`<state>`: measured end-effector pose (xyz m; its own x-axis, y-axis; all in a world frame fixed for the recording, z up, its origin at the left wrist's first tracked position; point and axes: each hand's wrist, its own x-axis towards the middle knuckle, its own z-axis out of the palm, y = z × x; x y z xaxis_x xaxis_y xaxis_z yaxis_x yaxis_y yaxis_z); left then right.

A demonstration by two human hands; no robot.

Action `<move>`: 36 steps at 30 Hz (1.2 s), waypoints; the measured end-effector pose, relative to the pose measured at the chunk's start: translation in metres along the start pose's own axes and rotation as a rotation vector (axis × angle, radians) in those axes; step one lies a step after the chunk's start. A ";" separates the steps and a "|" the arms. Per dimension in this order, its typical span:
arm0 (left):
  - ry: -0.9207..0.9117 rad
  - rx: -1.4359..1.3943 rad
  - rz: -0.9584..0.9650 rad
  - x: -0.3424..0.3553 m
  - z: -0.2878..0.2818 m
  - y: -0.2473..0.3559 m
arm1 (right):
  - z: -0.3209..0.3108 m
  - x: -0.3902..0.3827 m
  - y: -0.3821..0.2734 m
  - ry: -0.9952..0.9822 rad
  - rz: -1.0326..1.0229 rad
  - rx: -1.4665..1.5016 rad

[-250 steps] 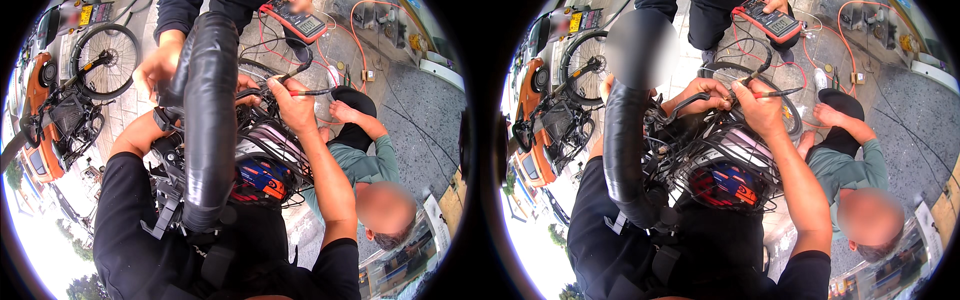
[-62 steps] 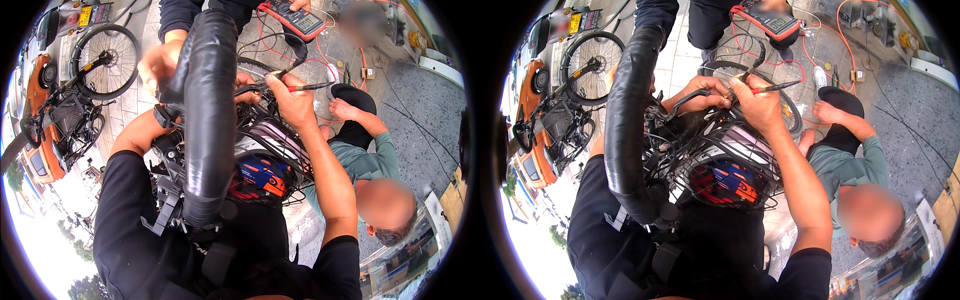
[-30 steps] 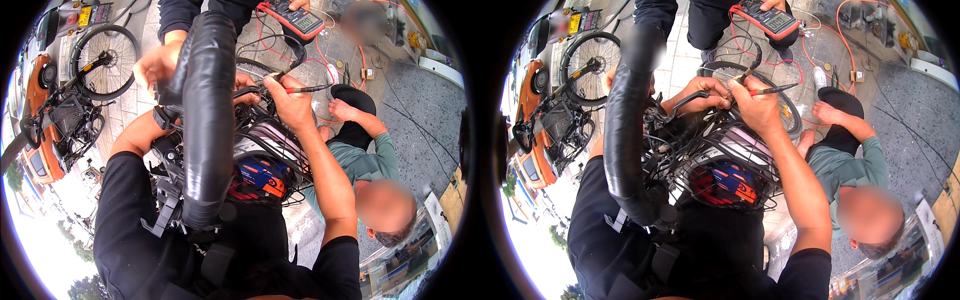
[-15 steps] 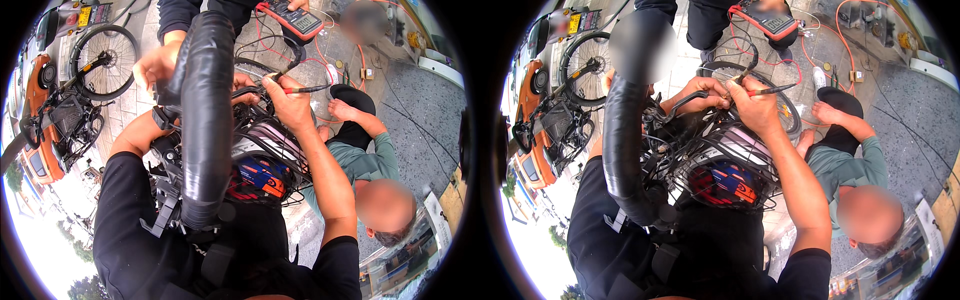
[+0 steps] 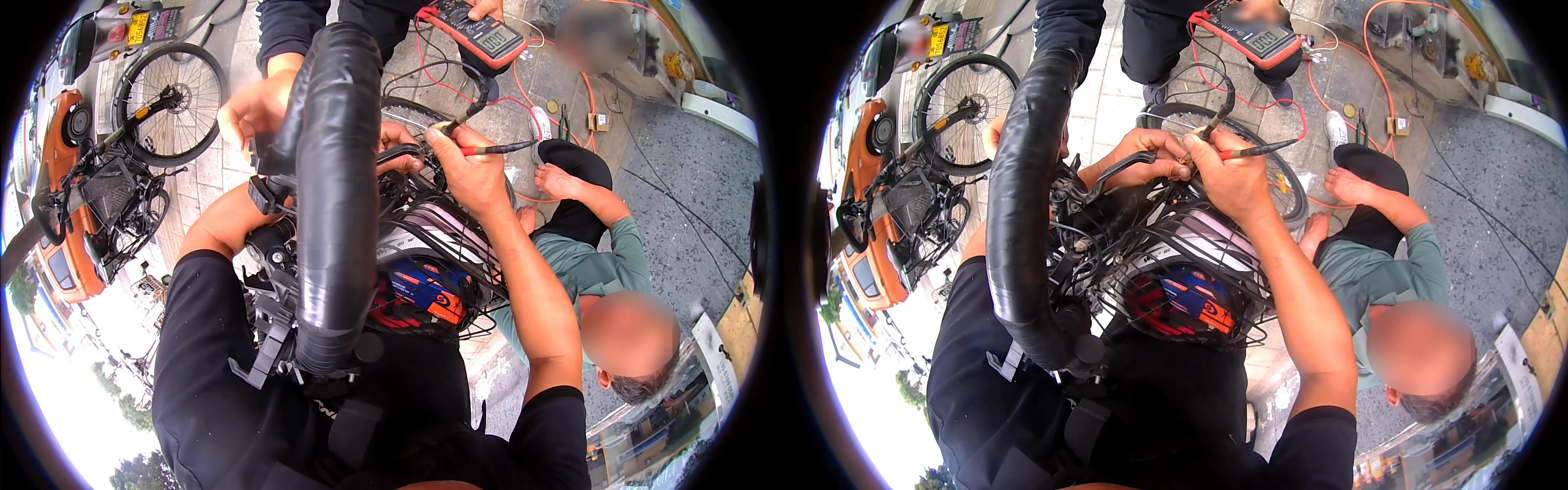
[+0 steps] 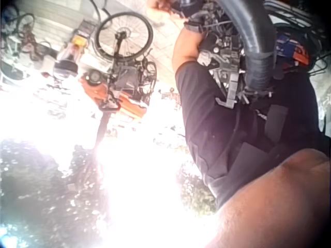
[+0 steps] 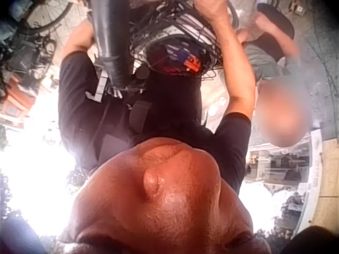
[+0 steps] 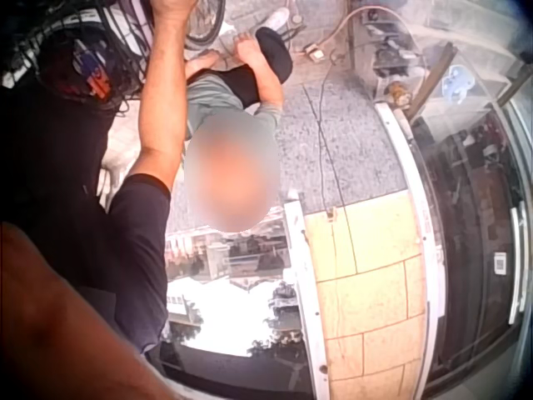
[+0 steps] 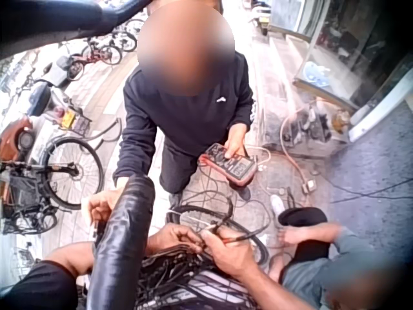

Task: The person holds a multimeter and tests electrical connections on a bicycle's handlebar assembly. Another person assists by holding the multimeter probes to the wiring while the camera wearer manipulates the components.

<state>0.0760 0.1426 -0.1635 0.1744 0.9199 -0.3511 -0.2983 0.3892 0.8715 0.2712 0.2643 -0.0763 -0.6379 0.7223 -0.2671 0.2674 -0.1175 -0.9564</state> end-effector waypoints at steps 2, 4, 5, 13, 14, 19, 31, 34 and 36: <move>0.002 -0.011 0.002 0.001 0.001 0.000 | -0.001 0.000 -0.001 -0.003 0.008 0.000; -0.002 -0.051 -0.005 0.001 0.002 0.003 | -0.001 0.000 -0.002 -0.005 0.021 0.001; -0.005 -0.039 -0.001 0.001 0.003 0.005 | -0.001 0.000 -0.001 -0.003 0.022 0.009; 0.023 -0.042 -0.006 0.000 0.008 0.007 | -0.002 -0.001 -0.006 -0.009 0.011 -0.035; 0.029 -0.058 -0.002 0.000 0.009 0.009 | -0.001 -0.001 -0.003 -0.001 0.019 -0.001; 0.028 -0.093 -0.030 0.001 0.008 0.006 | -0.001 0.000 -0.004 -0.005 0.020 0.004; 0.046 -0.038 -0.033 0.000 0.008 0.004 | -0.002 0.000 -0.003 -0.016 0.041 0.010; 0.049 -0.027 -0.036 0.000 0.009 0.008 | -0.002 0.000 0.000 -0.006 0.025 -0.018; 0.043 -0.035 -0.035 0.000 0.009 0.008 | -0.002 0.000 0.001 0.000 0.018 -0.026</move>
<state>0.0820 0.1452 -0.1531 0.1454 0.9065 -0.3963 -0.3256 0.4221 0.8461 0.2728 0.2655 -0.0766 -0.6327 0.7202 -0.2844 0.2977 -0.1128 -0.9480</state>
